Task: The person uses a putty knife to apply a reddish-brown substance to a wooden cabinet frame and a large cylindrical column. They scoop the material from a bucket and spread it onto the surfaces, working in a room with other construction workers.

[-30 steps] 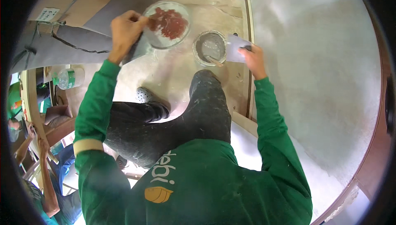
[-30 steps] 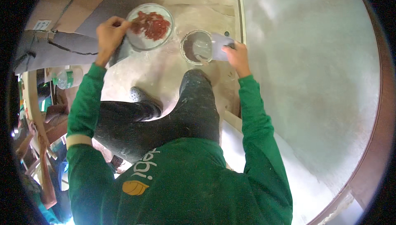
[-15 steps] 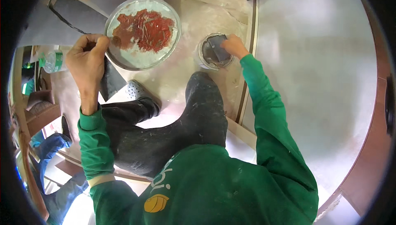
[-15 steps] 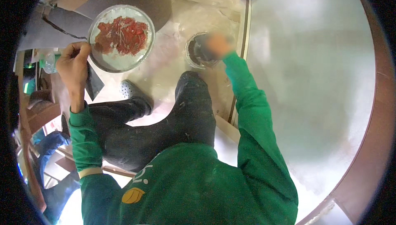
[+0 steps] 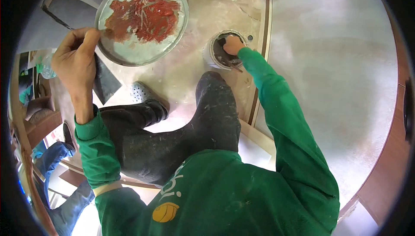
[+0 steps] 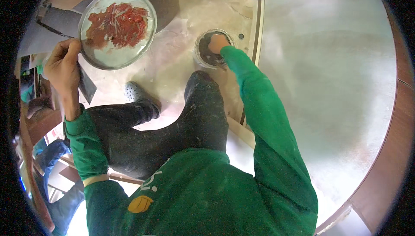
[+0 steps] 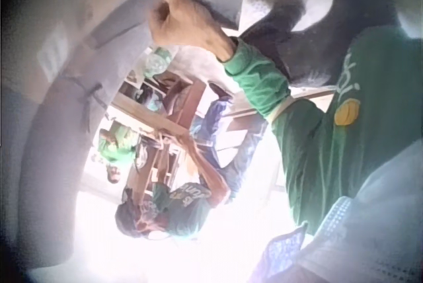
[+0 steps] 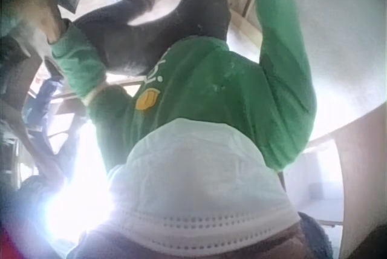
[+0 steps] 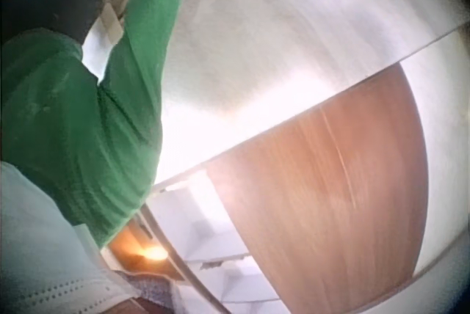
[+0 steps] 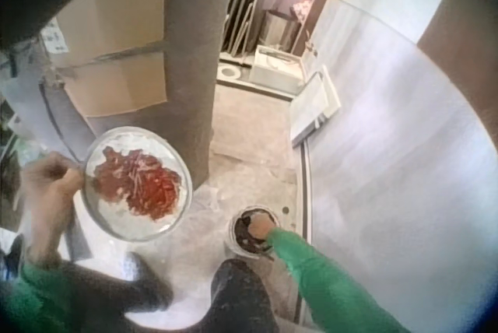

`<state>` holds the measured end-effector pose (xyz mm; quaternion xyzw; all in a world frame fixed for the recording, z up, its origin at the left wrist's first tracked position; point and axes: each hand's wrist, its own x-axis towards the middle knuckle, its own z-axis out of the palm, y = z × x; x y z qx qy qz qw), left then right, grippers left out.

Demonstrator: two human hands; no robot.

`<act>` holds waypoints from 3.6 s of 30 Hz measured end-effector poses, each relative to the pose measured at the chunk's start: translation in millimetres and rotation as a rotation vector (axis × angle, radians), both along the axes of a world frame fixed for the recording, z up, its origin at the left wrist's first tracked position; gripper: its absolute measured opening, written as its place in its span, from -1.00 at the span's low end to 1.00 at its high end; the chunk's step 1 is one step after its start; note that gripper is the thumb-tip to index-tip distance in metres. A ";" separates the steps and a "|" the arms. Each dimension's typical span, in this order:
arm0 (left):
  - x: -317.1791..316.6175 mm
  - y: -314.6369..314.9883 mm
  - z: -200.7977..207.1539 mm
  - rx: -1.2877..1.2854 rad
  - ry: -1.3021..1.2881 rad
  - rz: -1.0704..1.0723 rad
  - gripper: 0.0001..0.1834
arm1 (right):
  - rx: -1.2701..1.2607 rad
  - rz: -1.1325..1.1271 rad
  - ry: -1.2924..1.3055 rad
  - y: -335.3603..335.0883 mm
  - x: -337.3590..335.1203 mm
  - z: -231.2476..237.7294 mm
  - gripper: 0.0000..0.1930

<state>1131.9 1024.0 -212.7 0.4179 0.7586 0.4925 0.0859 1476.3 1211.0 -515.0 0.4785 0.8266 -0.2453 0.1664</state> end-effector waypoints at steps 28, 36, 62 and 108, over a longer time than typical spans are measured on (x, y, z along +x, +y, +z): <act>7.3 13.6 9.9 -0.152 0.032 -0.081 -0.73 | 0.185 -0.257 0.461 -57.3 55.1 161.0 -0.75; -8.6 18.8 -0.2 -0.219 -0.073 -0.107 -0.70 | 0.301 -0.582 0.960 -89.5 59.3 207.2 -0.74; -25.3 18.8 -29.7 -0.185 -0.377 -0.145 -0.77 | -0.096 -1.100 1.579 -94.4 14.6 207.7 -0.71; -82.9 65.5 -26.5 -0.354 -0.251 -0.452 -0.46 | 0.602 -0.408 0.912 -194.4 -21.9 429.6 -0.86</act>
